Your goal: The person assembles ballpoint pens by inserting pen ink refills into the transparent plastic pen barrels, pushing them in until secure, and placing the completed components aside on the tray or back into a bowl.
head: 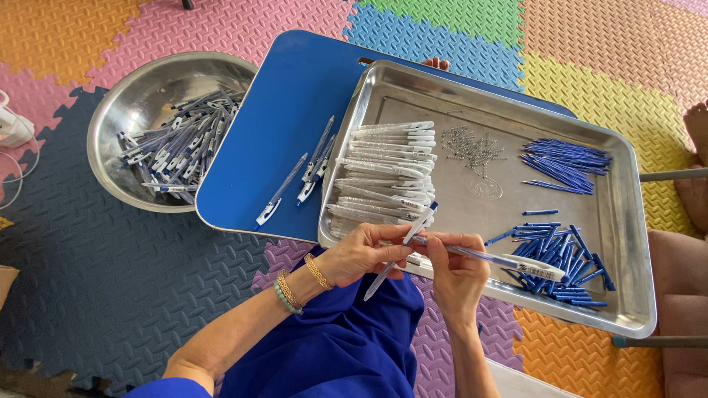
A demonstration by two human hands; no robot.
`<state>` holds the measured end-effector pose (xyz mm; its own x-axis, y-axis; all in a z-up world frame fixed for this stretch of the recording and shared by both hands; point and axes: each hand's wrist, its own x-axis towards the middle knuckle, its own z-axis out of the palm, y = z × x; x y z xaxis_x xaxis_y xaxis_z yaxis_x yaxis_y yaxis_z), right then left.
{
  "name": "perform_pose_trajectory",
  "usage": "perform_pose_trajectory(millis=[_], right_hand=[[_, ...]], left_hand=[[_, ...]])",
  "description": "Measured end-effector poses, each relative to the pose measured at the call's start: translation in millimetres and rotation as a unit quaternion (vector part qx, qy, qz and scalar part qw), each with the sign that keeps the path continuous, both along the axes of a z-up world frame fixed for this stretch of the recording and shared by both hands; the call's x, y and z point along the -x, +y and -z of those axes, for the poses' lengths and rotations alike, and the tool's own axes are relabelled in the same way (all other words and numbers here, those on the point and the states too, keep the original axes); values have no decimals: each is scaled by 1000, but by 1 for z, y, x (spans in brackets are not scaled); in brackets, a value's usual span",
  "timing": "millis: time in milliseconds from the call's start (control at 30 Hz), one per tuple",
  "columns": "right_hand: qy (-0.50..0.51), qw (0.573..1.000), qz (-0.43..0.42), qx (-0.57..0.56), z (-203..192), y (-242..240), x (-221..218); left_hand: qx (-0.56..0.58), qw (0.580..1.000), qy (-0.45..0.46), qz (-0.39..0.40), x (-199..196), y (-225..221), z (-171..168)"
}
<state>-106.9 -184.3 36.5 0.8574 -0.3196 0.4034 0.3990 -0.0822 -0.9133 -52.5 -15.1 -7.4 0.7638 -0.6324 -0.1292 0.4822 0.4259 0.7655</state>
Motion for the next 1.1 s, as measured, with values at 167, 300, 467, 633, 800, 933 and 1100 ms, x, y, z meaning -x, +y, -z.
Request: perform_pose_trajectory(millis=[167, 300, 467, 633, 800, 933, 1100], right_hand=[[-80, 981, 47, 168, 3, -11, -3], [-242, 878, 136, 391, 31, -27, -11], [-59, 950, 152, 265, -22, -30, -13], [93, 994, -10, -54, -3, -66, -44], [91, 977, -22, -189, 31, -104, -68], [92, 967, 30, -236, 8, -157, -88], [115, 981, 154, -4, 5, -227, -64]], left_hand=[[-18, 999, -43, -26, -1, -12, -13], [-44, 997, -51, -38, -11, -32, -2], [-70, 994, -83, -4, -27, -35, 2], [-78, 989, -103, 67, -34, -40, -21], [-70, 988, -99, 98, -46, -51, -24], [-83, 985, -95, 116, -51, -49, -15], [-157, 968, -133, 143, -79, -51, -23]])
